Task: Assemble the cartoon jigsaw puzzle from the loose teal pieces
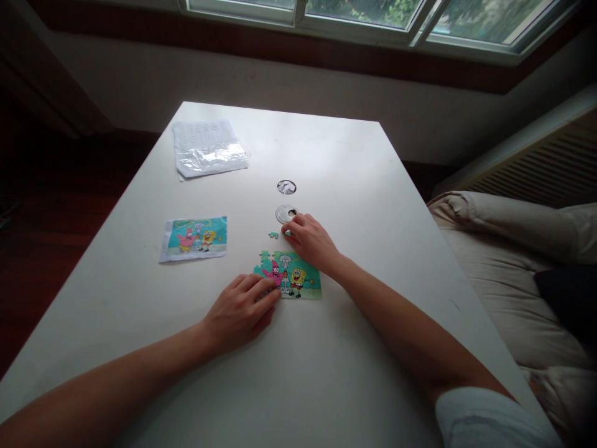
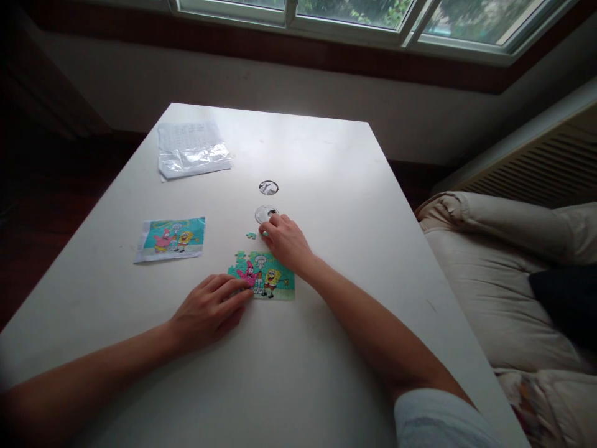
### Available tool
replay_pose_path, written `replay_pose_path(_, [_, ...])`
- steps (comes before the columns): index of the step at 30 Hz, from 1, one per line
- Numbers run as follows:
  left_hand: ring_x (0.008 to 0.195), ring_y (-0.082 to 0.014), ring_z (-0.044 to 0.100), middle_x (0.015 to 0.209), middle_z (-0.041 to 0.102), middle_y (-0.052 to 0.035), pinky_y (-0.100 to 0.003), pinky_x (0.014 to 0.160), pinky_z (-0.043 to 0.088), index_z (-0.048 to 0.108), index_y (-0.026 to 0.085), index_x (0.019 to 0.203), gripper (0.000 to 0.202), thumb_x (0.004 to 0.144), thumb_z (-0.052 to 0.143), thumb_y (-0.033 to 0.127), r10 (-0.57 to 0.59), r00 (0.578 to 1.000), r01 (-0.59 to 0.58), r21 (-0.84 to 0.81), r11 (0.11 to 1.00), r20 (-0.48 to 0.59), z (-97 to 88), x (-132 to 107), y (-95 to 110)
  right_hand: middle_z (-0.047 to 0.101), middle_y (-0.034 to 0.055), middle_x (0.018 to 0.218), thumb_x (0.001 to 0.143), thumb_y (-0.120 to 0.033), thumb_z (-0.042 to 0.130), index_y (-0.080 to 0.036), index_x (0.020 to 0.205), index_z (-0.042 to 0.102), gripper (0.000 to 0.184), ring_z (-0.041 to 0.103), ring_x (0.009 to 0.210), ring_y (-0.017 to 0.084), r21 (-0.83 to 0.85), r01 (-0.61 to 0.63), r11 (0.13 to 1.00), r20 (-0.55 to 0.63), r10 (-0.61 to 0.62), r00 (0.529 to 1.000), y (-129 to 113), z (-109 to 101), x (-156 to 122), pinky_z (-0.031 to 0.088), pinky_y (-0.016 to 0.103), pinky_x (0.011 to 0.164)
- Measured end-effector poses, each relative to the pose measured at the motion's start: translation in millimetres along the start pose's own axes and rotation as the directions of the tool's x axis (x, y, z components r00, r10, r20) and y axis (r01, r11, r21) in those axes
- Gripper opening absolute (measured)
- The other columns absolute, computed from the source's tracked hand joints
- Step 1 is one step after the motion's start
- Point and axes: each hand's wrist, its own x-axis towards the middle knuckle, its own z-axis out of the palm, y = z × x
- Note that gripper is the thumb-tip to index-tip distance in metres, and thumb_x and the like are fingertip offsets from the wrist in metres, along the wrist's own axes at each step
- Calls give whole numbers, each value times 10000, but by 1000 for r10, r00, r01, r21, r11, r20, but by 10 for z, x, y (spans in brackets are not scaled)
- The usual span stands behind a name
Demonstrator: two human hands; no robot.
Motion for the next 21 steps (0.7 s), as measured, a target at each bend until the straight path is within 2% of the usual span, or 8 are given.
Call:
replay_pose_path(5, [1068,-262,588,1275,651,-116,-438,910,494,632,191,1217,285,948,536,209,-10,1000,10,1,1000,7,10,1,-4,611,97,1015,944,-187,574,-203,998,659,102,517,977,245,-72,5,997,58,-1,998,-53,-27,51,430,366,836])
replay_pose_path(11, [1047,-258,595,1245,658,-121,-431,891,498,641,192,1208,281,946,542,212,-3,1000,4,17,1000,-11,-11,25,12,609,82,918,810,-157,640,-193,892,604,96,524,882,233,-63,-15,998,72,20,997,-101,-15,52,411,352,796])
replay_pose_path(14, [1047,-255,598,1247,657,-121,-429,896,498,640,195,1207,282,944,542,209,-1,1000,1,11,1000,-13,-17,21,9,623,39,832,818,-114,601,-196,892,618,112,536,791,192,45,-35,998,49,33,998,-101,-29,21,395,320,756])
replay_pose_path(18, [1053,-259,594,1268,650,-121,-434,903,498,630,189,1221,292,946,534,208,9,1000,-9,8,1000,12,-10,7,-10,675,6,867,885,-147,590,-226,1079,667,224,569,740,140,309,-67,949,-17,76,997,-121,-72,-17,421,277,739])
replay_pose_path(21, [1057,-266,590,1276,646,-125,-439,901,499,623,177,1228,299,945,534,211,12,1000,-12,11,1000,12,-6,4,-19,704,-5,851,904,-206,610,-227,1004,707,141,586,713,122,460,-102,882,-30,130,991,-193,-80,-31,450,259,726])
